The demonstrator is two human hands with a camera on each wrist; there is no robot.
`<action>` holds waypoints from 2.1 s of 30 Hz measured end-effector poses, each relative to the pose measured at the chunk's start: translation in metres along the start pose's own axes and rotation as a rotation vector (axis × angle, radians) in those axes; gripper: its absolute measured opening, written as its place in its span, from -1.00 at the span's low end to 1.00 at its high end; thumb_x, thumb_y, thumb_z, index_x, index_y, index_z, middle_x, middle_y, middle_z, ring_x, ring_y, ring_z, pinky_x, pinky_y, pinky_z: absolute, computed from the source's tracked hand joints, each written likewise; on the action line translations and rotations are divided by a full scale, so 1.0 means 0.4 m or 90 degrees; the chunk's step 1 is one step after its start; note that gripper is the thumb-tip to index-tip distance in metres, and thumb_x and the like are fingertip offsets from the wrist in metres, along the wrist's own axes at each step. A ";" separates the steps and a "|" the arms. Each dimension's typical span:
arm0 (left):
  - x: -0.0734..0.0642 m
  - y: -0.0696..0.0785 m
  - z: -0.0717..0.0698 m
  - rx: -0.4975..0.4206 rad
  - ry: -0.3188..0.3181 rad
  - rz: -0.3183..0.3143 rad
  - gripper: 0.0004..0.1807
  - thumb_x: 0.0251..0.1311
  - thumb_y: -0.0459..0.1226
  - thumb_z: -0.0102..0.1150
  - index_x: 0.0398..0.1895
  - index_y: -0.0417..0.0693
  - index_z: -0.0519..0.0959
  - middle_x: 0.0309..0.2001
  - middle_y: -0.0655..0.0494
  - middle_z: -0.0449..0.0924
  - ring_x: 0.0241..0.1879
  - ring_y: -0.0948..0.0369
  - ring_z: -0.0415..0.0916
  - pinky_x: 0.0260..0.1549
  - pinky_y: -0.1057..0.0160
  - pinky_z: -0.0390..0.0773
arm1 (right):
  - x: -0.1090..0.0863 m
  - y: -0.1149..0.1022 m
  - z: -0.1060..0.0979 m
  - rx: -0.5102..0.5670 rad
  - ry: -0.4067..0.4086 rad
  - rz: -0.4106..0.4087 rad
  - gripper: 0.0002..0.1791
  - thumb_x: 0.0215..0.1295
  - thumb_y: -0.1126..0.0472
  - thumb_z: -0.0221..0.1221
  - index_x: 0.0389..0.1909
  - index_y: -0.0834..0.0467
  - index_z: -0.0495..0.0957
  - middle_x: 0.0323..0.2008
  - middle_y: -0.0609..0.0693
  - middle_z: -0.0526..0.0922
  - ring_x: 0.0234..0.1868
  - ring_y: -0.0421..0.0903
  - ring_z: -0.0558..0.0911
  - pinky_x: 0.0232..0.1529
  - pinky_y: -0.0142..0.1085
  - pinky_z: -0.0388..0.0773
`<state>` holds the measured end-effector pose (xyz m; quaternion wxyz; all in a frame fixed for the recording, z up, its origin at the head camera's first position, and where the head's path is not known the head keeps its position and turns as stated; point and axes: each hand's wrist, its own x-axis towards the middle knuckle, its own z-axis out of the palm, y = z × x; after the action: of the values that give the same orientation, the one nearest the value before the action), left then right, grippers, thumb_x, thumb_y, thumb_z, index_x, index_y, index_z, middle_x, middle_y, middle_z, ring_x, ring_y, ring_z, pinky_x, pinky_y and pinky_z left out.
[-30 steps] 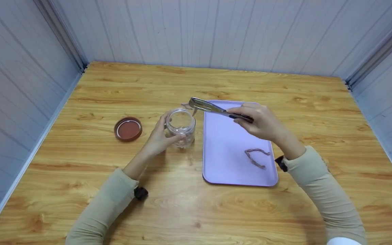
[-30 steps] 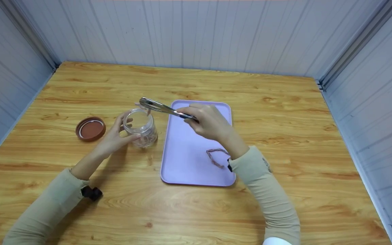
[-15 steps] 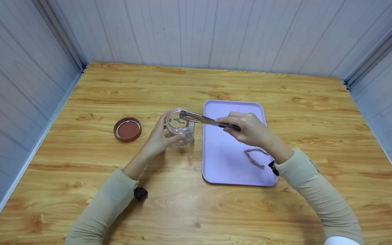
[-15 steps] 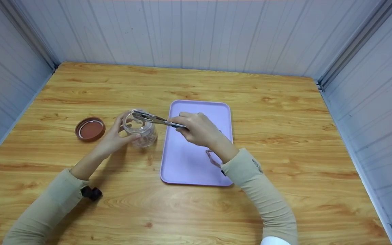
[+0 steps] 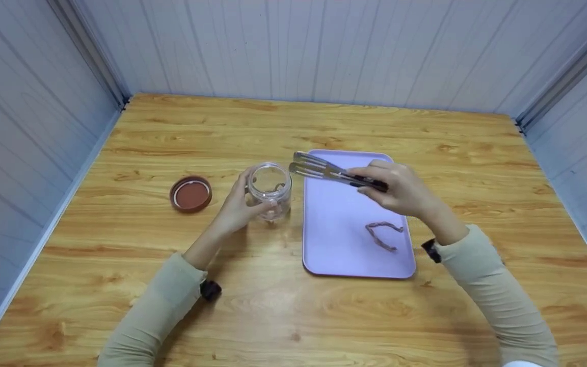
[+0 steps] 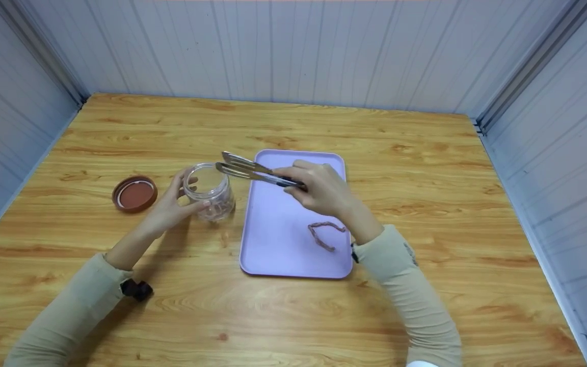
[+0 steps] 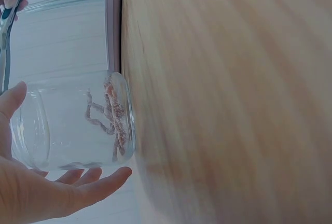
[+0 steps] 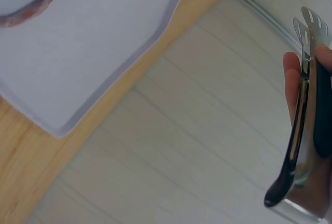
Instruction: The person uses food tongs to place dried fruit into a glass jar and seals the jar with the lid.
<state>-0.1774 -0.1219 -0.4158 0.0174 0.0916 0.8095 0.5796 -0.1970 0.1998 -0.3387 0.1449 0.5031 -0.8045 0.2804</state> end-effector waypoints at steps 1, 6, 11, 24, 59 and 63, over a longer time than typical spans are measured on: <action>0.000 0.001 -0.001 -0.003 -0.001 0.000 -0.06 -0.15 -0.22 0.36 0.30 -0.01 0.01 0.25 -0.05 0.07 0.19 -0.03 0.06 0.13 -0.04 -0.02 | -0.010 0.003 -0.012 -0.006 0.001 -0.002 -0.60 0.00 0.38 0.24 -0.06 0.20 0.52 -0.45 -0.03 0.49 -0.62 -0.21 0.31 -0.66 -0.38 0.24; 0.003 -0.008 -0.004 -0.005 -0.005 -0.001 -0.05 -0.14 -0.17 0.36 0.31 0.00 0.00 0.24 -0.02 0.08 0.14 -0.07 0.13 0.08 -0.06 0.06 | -0.079 0.019 -0.056 -0.030 -0.018 0.026 -0.57 -0.02 0.38 0.25 -0.04 0.20 0.51 -0.44 -0.02 0.48 -0.63 -0.23 0.29 -0.66 -0.39 0.23; 0.003 -0.009 -0.001 -0.007 -0.003 -0.003 -0.05 -0.16 -0.15 0.36 0.31 0.01 0.01 0.24 -0.03 0.08 0.16 -0.06 0.11 0.10 -0.06 0.03 | -0.160 0.034 -0.075 -0.053 -0.034 0.082 -0.55 -0.03 0.40 0.25 -0.03 0.19 0.50 -0.43 -0.04 0.47 -0.63 -0.23 0.30 -0.69 -0.39 0.24; 0.002 -0.007 0.000 0.006 -0.002 -0.006 -0.05 -0.15 -0.13 0.36 0.31 0.01 0.01 0.26 -0.02 0.06 0.21 0.02 0.03 0.14 -0.02 -0.03 | -0.324 0.030 -0.096 -0.065 -0.067 0.190 -0.55 -0.11 0.42 0.29 -0.08 0.20 0.53 -0.45 -0.13 0.48 -0.60 -0.28 0.32 -0.66 -0.42 0.28; 0.003 -0.008 0.001 0.021 0.000 -0.016 -0.01 -0.18 -0.10 0.37 0.32 0.02 -0.01 0.27 -0.03 0.05 0.19 0.03 0.08 0.13 -0.02 -0.02 | -0.459 0.021 -0.086 -0.087 -0.066 0.294 -0.49 -0.23 0.53 0.28 -0.15 0.11 0.58 -0.48 -0.18 0.50 -0.60 -0.30 0.34 -0.63 -0.40 0.30; -0.008 0.015 -0.002 0.006 -0.006 -0.007 -0.04 -0.14 -0.15 0.35 0.31 -0.04 -0.01 0.25 -0.04 0.06 0.18 -0.04 0.08 0.11 -0.06 0.00 | -0.456 0.023 -0.082 -0.079 -0.055 0.262 -0.52 -0.23 0.55 0.26 -0.18 0.15 0.59 -0.53 -0.21 0.46 -0.65 -0.33 0.29 -0.68 -0.43 0.27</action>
<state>-0.1735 -0.1213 -0.4103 0.0243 0.0901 0.8128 0.5750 -0.1245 0.3553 -0.4092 0.0808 0.3296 -0.9116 0.2320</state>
